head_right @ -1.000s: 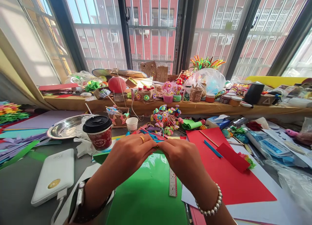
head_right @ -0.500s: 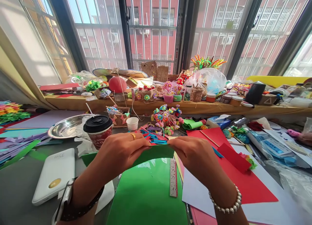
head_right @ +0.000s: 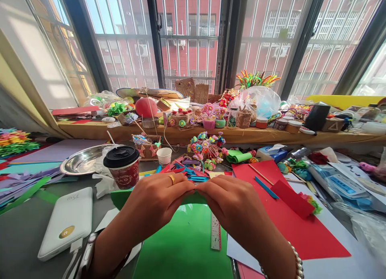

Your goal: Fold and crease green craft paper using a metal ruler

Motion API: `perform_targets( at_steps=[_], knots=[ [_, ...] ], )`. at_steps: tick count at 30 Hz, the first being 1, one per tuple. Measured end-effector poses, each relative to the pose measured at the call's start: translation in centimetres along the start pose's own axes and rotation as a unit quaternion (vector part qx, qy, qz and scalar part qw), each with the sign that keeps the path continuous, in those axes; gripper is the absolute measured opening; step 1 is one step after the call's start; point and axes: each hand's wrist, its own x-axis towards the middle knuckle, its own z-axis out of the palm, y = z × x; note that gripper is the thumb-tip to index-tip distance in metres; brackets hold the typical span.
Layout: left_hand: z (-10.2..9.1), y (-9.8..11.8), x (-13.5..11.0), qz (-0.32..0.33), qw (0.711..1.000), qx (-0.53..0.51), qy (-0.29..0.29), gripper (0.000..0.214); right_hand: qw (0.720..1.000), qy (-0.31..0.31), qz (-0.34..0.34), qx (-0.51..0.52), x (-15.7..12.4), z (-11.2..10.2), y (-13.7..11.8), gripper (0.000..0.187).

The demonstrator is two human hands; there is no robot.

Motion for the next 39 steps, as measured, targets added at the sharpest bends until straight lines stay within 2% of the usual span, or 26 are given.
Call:
perform_targets(
  at_steps=[4, 11, 13, 15, 19, 24, 28, 32, 39],
  knots=[
    [-0.5, -0.5, -0.1, -0.009, 1.0, 0.017, 0.019, 0.017, 0.999, 0.009, 0.022, -0.026, -0.2, -0.6, 0.7, 0.021],
    [-1.3, -1.1, -0.6, -0.024, 0.997, 0.05, 0.054, 0.021, 0.99, 0.057, 0.052, -0.122, -1.7, -2.6, 3.8, 0.023],
    [-1.3, -1.1, -0.6, -0.033, 0.996, 0.056, 0.055, 0.02, 0.981, 0.094, 0.074, -0.155, -1.7, -2.8, 4.0, 0.024],
    [-1.2, -1.0, -0.6, -0.04, 0.997, 0.055, 0.047, 0.019, 0.98, 0.11, 0.077, -0.146, -1.4, -2.4, 3.3, 0.022],
    [-0.7, -0.2, -0.4, -0.013, 1.0, 0.023, 0.008, 0.018, 0.998, 0.042, -0.001, -0.042, -0.2, -0.5, 0.8, 0.02],
    [-0.7, 0.3, -0.5, 0.012, 1.0, -0.008, -0.001, 0.021, 1.0, 0.028, 0.005, -0.011, 0.5, 0.8, -0.7, 0.024],
    [-1.4, -0.3, -0.7, 0.01, 1.0, -0.027, -0.011, 0.02, 1.0, 0.025, 0.011, -0.015, 0.1, 0.4, -0.5, 0.024],
    [-2.2, -1.4, -1.1, 0.0, 0.999, -0.034, -0.008, 0.02, 0.998, 0.02, 0.044, -0.027, -0.3, -0.6, 0.2, 0.024],
    [-3.5, -3.1, -2.0, -0.016, 0.998, -0.042, 0.045, 0.022, 0.996, 0.039, 0.049, -0.062, -1.2, -2.5, 2.1, 0.023]
  ],
)
